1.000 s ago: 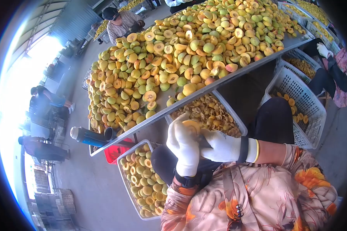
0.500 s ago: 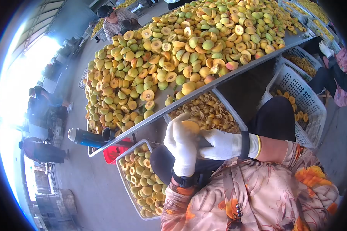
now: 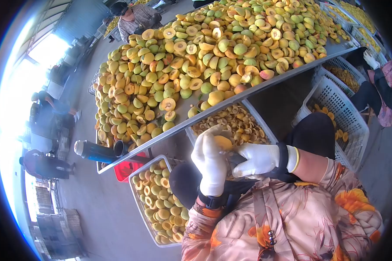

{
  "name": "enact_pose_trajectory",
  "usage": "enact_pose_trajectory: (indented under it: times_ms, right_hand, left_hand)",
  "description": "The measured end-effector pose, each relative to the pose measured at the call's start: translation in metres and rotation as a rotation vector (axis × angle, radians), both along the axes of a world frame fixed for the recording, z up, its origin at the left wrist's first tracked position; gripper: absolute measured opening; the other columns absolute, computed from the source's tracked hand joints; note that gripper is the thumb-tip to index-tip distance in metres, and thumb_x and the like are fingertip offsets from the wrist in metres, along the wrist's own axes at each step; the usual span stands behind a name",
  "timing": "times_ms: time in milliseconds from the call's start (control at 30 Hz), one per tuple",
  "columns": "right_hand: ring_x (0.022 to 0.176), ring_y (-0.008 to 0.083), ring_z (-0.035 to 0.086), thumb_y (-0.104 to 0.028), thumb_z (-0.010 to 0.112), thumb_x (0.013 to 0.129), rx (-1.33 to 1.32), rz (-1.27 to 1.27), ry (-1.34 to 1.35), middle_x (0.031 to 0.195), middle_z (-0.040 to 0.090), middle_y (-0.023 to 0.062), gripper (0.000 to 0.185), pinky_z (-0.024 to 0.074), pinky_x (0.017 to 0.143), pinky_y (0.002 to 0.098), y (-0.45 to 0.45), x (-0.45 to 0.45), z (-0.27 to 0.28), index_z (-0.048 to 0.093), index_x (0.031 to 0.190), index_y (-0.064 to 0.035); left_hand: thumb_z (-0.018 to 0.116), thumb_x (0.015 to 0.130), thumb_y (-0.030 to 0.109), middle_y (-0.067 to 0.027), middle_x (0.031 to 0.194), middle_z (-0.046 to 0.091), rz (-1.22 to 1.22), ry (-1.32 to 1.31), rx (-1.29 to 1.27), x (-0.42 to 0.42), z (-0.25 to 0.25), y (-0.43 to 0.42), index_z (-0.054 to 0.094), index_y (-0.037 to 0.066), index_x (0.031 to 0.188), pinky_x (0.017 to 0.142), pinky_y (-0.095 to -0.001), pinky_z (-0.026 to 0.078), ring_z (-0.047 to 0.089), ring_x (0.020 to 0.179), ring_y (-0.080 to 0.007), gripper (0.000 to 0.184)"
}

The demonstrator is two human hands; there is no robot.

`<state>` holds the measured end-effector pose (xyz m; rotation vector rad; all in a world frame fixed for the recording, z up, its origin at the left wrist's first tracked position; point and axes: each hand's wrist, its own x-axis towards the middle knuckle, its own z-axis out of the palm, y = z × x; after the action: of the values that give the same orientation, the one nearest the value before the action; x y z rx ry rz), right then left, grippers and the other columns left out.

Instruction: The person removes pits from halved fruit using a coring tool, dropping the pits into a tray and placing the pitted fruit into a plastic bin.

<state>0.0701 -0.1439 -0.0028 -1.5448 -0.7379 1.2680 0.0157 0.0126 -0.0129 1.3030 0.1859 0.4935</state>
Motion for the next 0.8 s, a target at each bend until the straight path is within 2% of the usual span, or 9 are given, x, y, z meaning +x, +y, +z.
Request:
enact_pose_trajectory:
  times_ms: [100, 167, 300, 367, 467, 500, 600, 667, 800]
  right_hand:
    - [0.082, 0.0115, 0.065, -0.018, 0.069, 0.091, 0.0, 0.016, 0.328, 0.098, 0.068, 0.0067, 0.048, 0.0518, 0.071, 0.0265, -0.001, 0.001, -0.003, 0.054, 0.131, 0.0037]
    - [0.048, 0.0102, 0.052, -0.015, 0.064, 0.092, 0.224, -0.092, 0.069, 0.063, 0.056, 0.0024, 0.017, 0.0422, 0.044, 0.0268, 0.003, -0.007, -0.011, 0.059, 0.102, -0.002]
    - [0.046, 0.0106, 0.05, -0.013, 0.064, 0.093, 0.25, -0.078, -0.067, 0.063, 0.054, 0.0025, 0.017, 0.0407, 0.042, 0.0281, 0.003, -0.002, -0.01, 0.058, 0.103, -0.0017]
    - [0.044, 0.011, 0.048, -0.013, 0.064, 0.092, 0.088, -0.036, 0.209, 0.063, 0.054, 0.0026, 0.016, 0.0395, 0.041, 0.0285, -0.002, 0.0, 0.002, 0.058, 0.102, -0.0019]
    - [0.042, 0.0115, 0.045, -0.013, 0.065, 0.091, 0.16, 0.025, 0.61, 0.061, 0.052, 0.003, 0.014, 0.0365, 0.039, 0.0286, -0.003, -0.001, 0.003, 0.057, 0.097, -0.0029]
    - [0.042, 0.0114, 0.045, -0.013, 0.065, 0.091, 0.155, 0.032, 0.599, 0.06, 0.051, 0.0028, 0.013, 0.0357, 0.039, 0.0281, -0.004, -0.001, 0.003, 0.057, 0.095, -0.0032]
    - [0.041, 0.0109, 0.042, -0.014, 0.066, 0.091, 0.136, 0.013, 0.485, 0.055, 0.045, 0.0017, 0.015, 0.0341, 0.039, 0.0271, -0.001, -0.001, 0.008, 0.056, 0.089, -0.003]
    - [0.04, 0.0103, 0.04, -0.014, 0.066, 0.091, 0.166, 0.04, 0.571, 0.054, 0.043, 0.0012, 0.016, 0.0333, 0.038, 0.0266, -0.002, -0.001, 0.007, 0.056, 0.089, -0.0018]
    - [0.037, 0.009, 0.037, -0.014, 0.064, 0.091, 0.362, 0.161, 1.041, 0.054, 0.043, 0.0011, 0.017, 0.0305, 0.034, 0.0258, -0.001, 0.005, -0.012, 0.056, 0.089, 0.0007]
  left_hand:
    - [0.052, 0.105, 0.036, -0.0164, 0.092, 0.074, 0.024, 0.058, -0.121, -0.002, 0.012, -0.006, 0.068, -0.006, 0.111, 0.07, -0.029, 0.054, 0.069, 0.077, -0.0185, 0.045]
    - [0.053, 0.106, 0.035, -0.0135, 0.091, 0.074, -0.008, 0.015, -0.046, -0.003, 0.009, -0.004, 0.069, -0.005, 0.11, 0.07, -0.0277, 0.054, 0.068, 0.077, -0.0166, 0.043]
    - [0.053, 0.106, 0.035, -0.0129, 0.092, 0.073, -0.068, -0.037, 0.155, -0.002, 0.002, 0.005, 0.069, -0.005, 0.108, 0.075, -0.0294, 0.055, 0.069, 0.078, -0.0176, 0.043]
    - [0.052, 0.107, 0.035, -0.0138, 0.092, 0.073, -0.117, -0.005, 0.111, -0.002, 0.003, 0.008, 0.069, -0.005, 0.109, 0.074, -0.03, 0.055, 0.069, 0.077, -0.0181, 0.043]
    - [0.051, 0.107, 0.034, -0.0148, 0.091, 0.073, -0.214, -0.003, -0.081, -0.001, 0.008, 0.004, 0.069, -0.005, 0.109, 0.073, -0.0316, 0.056, 0.069, 0.076, -0.0191, 0.043]
    - [0.051, 0.107, 0.034, -0.0149, 0.091, 0.073, -0.243, 0.016, -0.135, -0.001, 0.009, 0.004, 0.069, -0.005, 0.108, 0.073, -0.0318, 0.056, 0.069, 0.076, -0.019, 0.043]
    - [0.052, 0.106, 0.028, -0.011, 0.089, 0.073, -0.236, -0.146, 0.259, 0.007, 0.007, 0.016, 0.07, -0.003, 0.11, 0.072, -0.0286, 0.053, 0.067, 0.076, -0.0163, 0.036]
    - [0.052, 0.106, 0.028, -0.0084, 0.09, 0.073, -0.229, -0.218, 0.455, 0.009, 0.009, 0.023, 0.071, 0.0, 0.111, 0.071, -0.0264, 0.052, 0.066, 0.076, -0.0142, 0.034]
    - [0.044, 0.107, 0.041, -0.0152, 0.09, 0.072, -0.272, 0.059, -0.134, 0.005, 0.013, 0.006, 0.067, -0.003, 0.111, 0.072, -0.0313, 0.055, 0.068, 0.076, -0.0204, 0.05]
